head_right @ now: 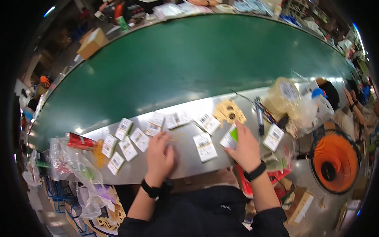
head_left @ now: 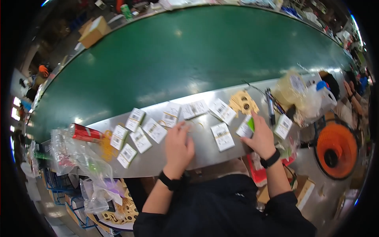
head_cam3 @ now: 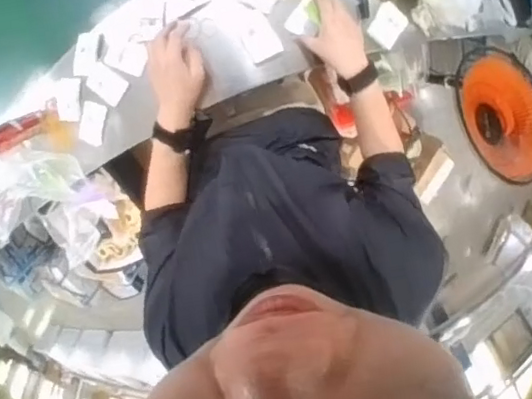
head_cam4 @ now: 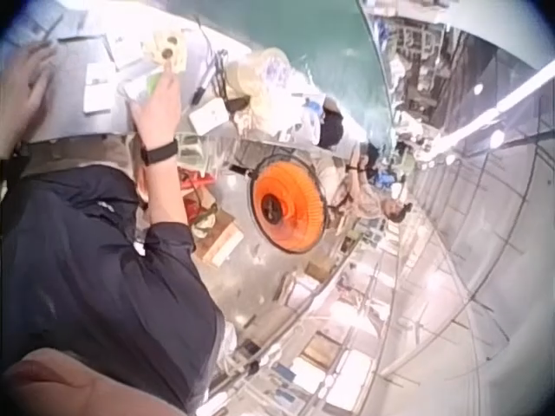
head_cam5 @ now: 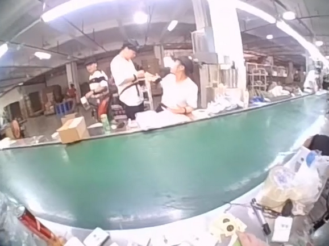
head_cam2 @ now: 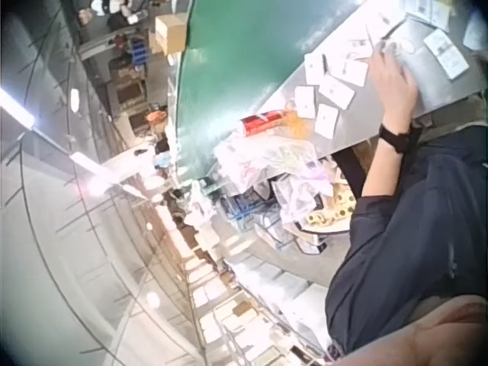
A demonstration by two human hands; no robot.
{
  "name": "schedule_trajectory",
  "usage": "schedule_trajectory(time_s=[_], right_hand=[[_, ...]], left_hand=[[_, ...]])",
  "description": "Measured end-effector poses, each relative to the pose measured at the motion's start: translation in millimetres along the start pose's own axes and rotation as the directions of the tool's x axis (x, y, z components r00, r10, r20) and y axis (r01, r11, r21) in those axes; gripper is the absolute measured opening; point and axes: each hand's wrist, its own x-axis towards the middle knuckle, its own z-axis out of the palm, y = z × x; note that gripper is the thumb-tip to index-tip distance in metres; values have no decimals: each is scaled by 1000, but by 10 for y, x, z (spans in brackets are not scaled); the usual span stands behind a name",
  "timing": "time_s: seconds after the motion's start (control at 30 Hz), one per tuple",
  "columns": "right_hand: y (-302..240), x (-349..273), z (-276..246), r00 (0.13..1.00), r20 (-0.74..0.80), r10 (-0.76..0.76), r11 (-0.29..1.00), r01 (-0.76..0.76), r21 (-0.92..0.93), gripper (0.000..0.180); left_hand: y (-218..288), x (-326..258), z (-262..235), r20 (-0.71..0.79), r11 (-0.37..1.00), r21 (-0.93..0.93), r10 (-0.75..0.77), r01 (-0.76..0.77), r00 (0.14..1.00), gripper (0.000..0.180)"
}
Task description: The recorder is seen organizing shoe tags and labels, matching them, and securing them with rubber bands on a workshop table.
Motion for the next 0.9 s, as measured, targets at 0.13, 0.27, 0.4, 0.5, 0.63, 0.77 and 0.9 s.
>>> schedule_trajectory(time_s=[0.13,0.27,0.4,0.5,0.63,0.77,0.9], right_hand=[[80,-28,-56,990,-128,-50,988,67,138,80],[-280,-200,-319,993,-115,-26,935,65,348,77],[-768,-347,-251,900,-52,-433,832,421,361,80],[-968,-361,-146,886,-27,-462,819,438,369,73],[-1040,-403,30,929,-10,-370,779,317,541,75],[-1005,-490,415,973,189,-135,161,-167,973,55],[-1077,-552,616,952,216,-216,95,-200,975,46]], left_hand=[[127,-121,-36,-17,975,-222,15,-18,1000,26],[351,-229,-29,269,758,-615,-58,218,961,30],[477,-314,55,538,431,-754,-25,495,842,44],[382,-333,-8,480,236,-843,-72,483,874,33],[115,-575,66,437,185,-858,-225,479,871,28],[181,-658,-42,320,154,-918,-262,366,911,24],[352,-611,-158,-212,888,-459,-130,19,969,22]])
